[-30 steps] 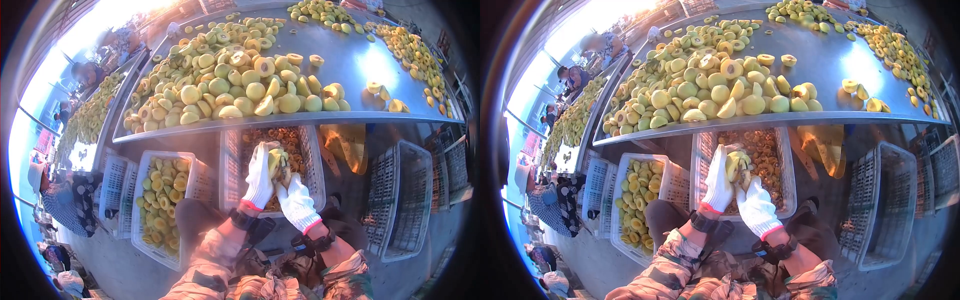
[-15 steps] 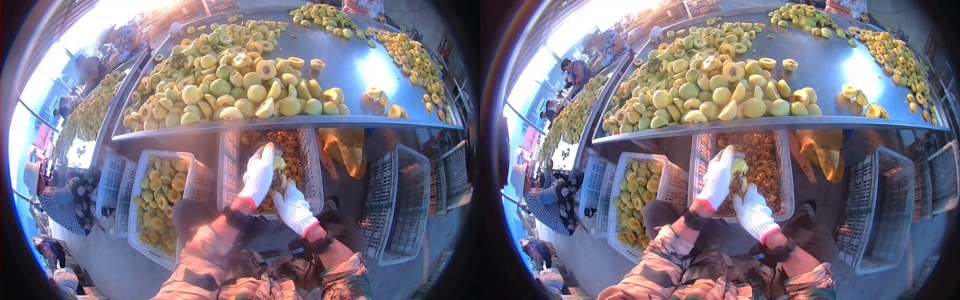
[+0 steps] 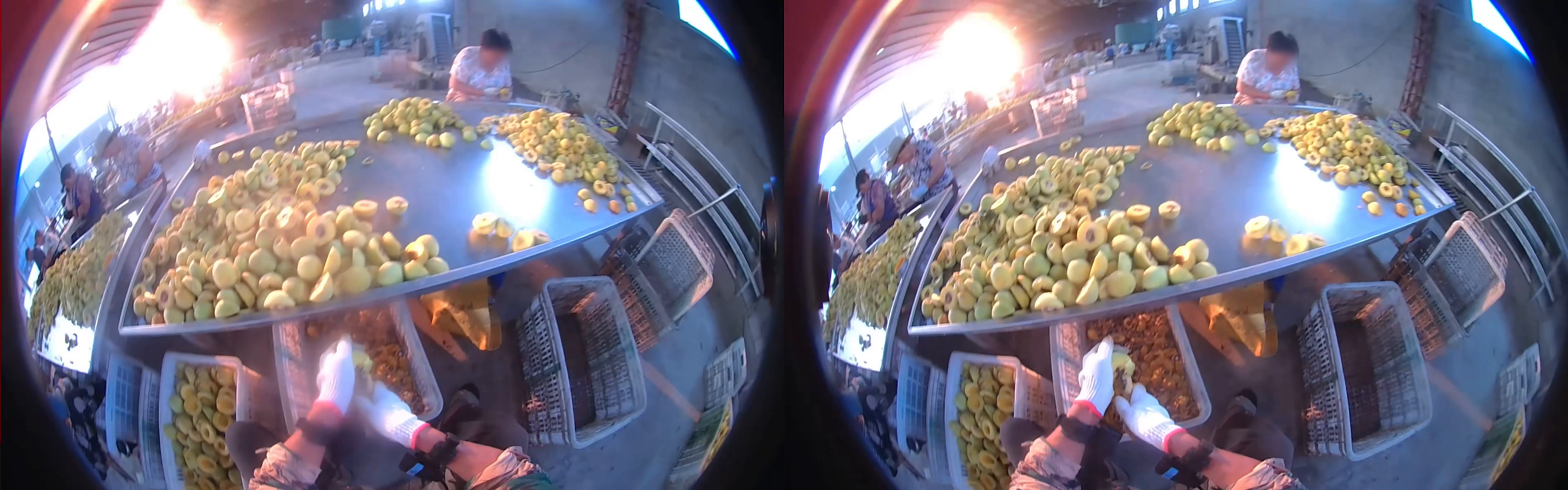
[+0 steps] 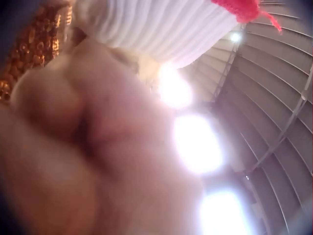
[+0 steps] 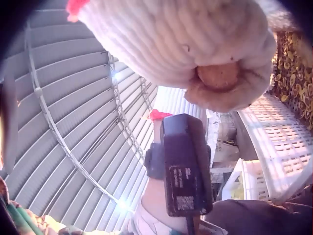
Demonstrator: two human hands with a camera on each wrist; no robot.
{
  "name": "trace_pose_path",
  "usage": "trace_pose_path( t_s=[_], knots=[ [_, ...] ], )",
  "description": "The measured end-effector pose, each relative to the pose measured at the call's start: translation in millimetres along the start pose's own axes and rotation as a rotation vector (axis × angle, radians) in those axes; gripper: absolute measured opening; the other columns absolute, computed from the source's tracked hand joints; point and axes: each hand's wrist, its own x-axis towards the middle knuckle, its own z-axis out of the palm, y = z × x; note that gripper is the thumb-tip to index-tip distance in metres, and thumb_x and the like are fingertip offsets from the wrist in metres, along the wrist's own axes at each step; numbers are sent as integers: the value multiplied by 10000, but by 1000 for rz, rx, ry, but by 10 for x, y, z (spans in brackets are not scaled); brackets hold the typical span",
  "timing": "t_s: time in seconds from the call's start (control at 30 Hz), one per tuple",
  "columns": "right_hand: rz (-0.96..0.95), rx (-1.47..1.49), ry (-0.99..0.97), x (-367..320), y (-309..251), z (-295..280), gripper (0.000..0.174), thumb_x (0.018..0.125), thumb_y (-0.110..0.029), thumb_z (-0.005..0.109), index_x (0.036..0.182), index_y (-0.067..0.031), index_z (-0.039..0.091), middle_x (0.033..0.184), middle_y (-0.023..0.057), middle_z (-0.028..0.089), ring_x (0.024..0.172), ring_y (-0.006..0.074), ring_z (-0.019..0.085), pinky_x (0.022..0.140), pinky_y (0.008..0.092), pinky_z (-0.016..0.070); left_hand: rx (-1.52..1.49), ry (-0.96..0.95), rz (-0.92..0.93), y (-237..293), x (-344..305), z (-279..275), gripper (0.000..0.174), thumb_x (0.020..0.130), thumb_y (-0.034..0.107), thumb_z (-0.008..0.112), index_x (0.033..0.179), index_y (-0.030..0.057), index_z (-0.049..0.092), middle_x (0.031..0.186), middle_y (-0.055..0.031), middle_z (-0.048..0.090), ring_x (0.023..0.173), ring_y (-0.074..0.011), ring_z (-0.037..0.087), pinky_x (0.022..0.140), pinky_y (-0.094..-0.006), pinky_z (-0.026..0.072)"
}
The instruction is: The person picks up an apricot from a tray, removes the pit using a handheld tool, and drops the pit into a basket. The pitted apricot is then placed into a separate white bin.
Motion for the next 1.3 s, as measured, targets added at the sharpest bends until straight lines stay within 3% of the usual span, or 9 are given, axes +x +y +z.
trace_pose_path(
  t_s=[0.13,0.17,0.33,0.5,0.6,0.73,0.8,0.87,1.3],
  knots=[
    [-116,-43,-35,2,147,-33,422,947,-418,519,1135,-41,486,821,148,655,703,275,656,643,389,505,342,-547,221,80,166,-252,448,1002,356,469,965,-45,667,755,-98,685,648,-196,636,599,-302,498],
    [-116,-4,-92,-27,126,-62,402,950,-412,525,1112,-46,488,768,131,643,636,246,642,590,369,498,247,-510,-73,116,195,-235,475,1001,372,464,961,-54,670,757,-99,691,663,-194,641,599,-293,494],
    [-87,172,-32,-36,87,-49,321,966,-363,546,1092,-75,486,687,72,575,512,164,541,496,320,446,104,-490,-41,156,112,-125,512,1012,415,459,1058,-64,633,821,-104,691,711,-192,646,649,-286,502],
    [41,373,-91,-221,-137,-293,512,937,-443,583,1268,-52,561,1055,128,670,870,198,646,736,330,514,-181,-377,-19,64,36,-32,562,1025,461,433,1169,-65,568,904,-113,679,772,-192,653,697,-296,530],
    [8,320,10,-193,-125,-193,263,969,-309,563,1117,-97,518,791,44,605,543,129,550,485,301,459,-136,-225,34,51,-14,89,537,1039,427,404,1098,-64,611,834,-113,680,710,-190,650,661,-303,530],
    [-155,-29,201,-98,45,-107,542,921,-462,531,1239,-24,494,1099,275,639,1071,451,594,910,493,470,-124,-34,149,28,-94,246,528,1055,371,349,1007,-57,655,725,-86,668,629,-168,636,612,-289,517],
    [-142,125,139,35,219,-42,583,914,-498,526,1253,-25,492,1126,288,629,1100,449,590,940,470,466,-168,-41,124,104,-174,277,522,1054,383,358,1019,-23,684,745,-83,678,641,-156,639,617,-279,520],
    [-112,107,192,25,210,-63,405,934,-350,597,1191,-46,527,793,80,636,592,162,612,537,326,503,-129,-138,77,179,-161,179,517,1045,399,393,1042,-23,691,842,-99,704,697,-162,656,651,-276,524],
    [-83,408,-7,-122,113,-32,239,945,-254,588,1050,-65,486,646,45,529,449,153,508,416,302,436,8,-353,-6,33,96,-71,551,1020,414,393,964,-16,733,871,-91,724,779,-153,620,747,-285,465]
  ],
)
